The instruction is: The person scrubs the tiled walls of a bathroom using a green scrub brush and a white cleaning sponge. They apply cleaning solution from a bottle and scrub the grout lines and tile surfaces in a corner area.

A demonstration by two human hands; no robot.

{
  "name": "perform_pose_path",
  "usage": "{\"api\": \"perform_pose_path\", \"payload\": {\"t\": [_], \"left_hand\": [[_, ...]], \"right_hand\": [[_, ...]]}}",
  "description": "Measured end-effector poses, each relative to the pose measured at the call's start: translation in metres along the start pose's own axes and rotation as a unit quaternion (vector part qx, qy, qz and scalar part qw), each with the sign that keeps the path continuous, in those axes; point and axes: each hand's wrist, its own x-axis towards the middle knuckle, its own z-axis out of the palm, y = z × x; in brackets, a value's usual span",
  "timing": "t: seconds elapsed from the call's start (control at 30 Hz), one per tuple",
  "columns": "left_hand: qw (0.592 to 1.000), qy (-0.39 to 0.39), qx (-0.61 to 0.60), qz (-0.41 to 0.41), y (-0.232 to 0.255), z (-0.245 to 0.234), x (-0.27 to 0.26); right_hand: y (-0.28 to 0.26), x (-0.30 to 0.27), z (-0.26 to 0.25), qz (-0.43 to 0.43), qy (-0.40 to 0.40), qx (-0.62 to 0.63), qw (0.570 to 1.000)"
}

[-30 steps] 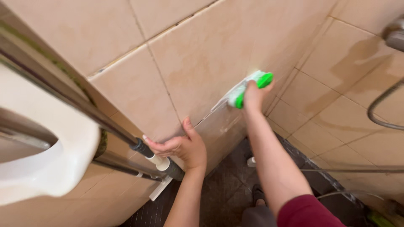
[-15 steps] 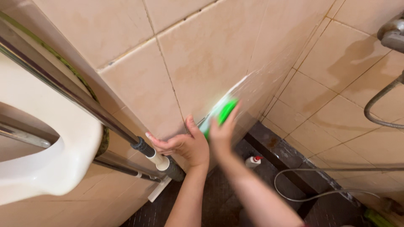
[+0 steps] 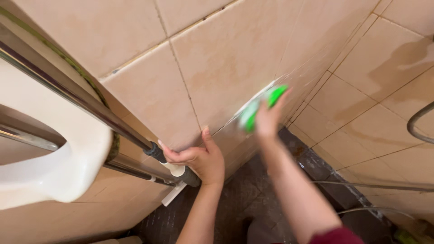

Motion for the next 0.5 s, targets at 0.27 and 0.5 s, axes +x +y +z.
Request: {"api": "perform_pose_path", "payload": {"t": [0.27,0.5], "left_hand": [[0.998,-0.032,0.038,-0.024,0.004,-0.019,0.015],[0.992,-0.072,-0.040,0.094,0.008,-0.047,0.053]], "right_hand": [[-0.019,-0.096,0.002,-0.008,-0.134,-0.006,0.991],[-0.049,0.003,-0.006,0.177,-0.010,-0.030,0.984]]}}
